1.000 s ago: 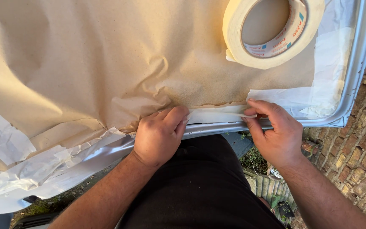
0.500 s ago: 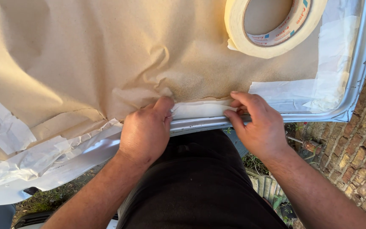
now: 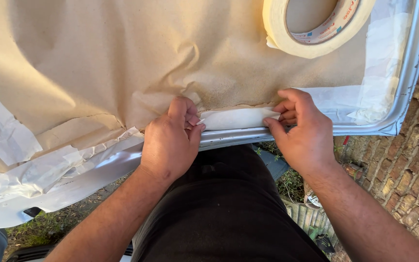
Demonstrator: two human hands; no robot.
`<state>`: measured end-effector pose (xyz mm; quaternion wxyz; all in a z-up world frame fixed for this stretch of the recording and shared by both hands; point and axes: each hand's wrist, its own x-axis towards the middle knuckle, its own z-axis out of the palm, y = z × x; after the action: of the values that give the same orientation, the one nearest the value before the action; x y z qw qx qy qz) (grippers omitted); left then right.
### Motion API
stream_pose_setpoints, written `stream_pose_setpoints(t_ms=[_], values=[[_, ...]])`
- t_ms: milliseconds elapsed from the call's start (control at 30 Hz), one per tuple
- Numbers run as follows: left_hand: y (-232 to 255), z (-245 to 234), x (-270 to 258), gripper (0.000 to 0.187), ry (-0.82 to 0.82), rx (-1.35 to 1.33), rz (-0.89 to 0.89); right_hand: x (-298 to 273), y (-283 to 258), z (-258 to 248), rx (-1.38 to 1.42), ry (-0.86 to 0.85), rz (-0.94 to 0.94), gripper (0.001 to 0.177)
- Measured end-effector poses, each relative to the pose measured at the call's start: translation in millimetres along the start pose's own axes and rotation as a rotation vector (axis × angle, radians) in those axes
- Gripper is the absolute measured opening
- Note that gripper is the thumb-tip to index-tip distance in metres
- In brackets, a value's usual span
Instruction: The person applies masking tape along the edges of a car door that is covered with brown paper. They smooth the tape down with their fingers to secure the paper in place, working systematically around the perimeter of the door.
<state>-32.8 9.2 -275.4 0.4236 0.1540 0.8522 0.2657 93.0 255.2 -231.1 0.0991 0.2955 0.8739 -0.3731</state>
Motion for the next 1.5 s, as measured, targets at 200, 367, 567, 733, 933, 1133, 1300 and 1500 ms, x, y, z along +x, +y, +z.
stream_pose_setpoints(t_ms=[200, 367, 567, 733, 933, 1133, 1300, 1500], values=[[-5.8, 6.0, -0.5, 0.039, 0.024, -0.025, 0.01, 1.4, -5.0, 7.5, -0.03, -0.007, 0.061, 0.059], [-6.7, 4.6, -0.2, 0.042, 0.036, 0.086, 0.066, 2.2, -11.6, 11.1, -0.055, -0.007, 0.061, 0.059], [-3.7, -8.2, -2.9, 0.036, -0.003, 0.237, 0.108, 4.4, -15.4, 18.2, -0.03, -0.03, 0.081, 0.06], [-4.2, -10.6, -2.6, 0.029, -0.024, 0.378, 0.107, 7.3, -16.6, 16.8, 0.002, -0.086, 0.012, 0.057], [-3.1, -26.7, -2.7, 0.03, -0.11, 0.103, -0.012, 6.9, -7.0, 11.4, 0.052, -0.107, -0.003, 0.055], [-7.9, -31.8, -8.7, 0.025, -0.103, 0.06, -0.032, 5.8, -9.4, 11.9, 0.113, -0.122, 0.005, 0.052], [-0.2, -33.5, -8.4, 0.018, -0.094, 0.084, -0.028, 7.2, -8.8, 15.1, 0.257, -0.119, 0.065, 0.054], [-0.3, -27.2, -6.3, 0.014, -0.008, -0.076, -0.079, 12.7, 9.1, 8.9, 0.462, -0.07, 0.255, 0.052]])
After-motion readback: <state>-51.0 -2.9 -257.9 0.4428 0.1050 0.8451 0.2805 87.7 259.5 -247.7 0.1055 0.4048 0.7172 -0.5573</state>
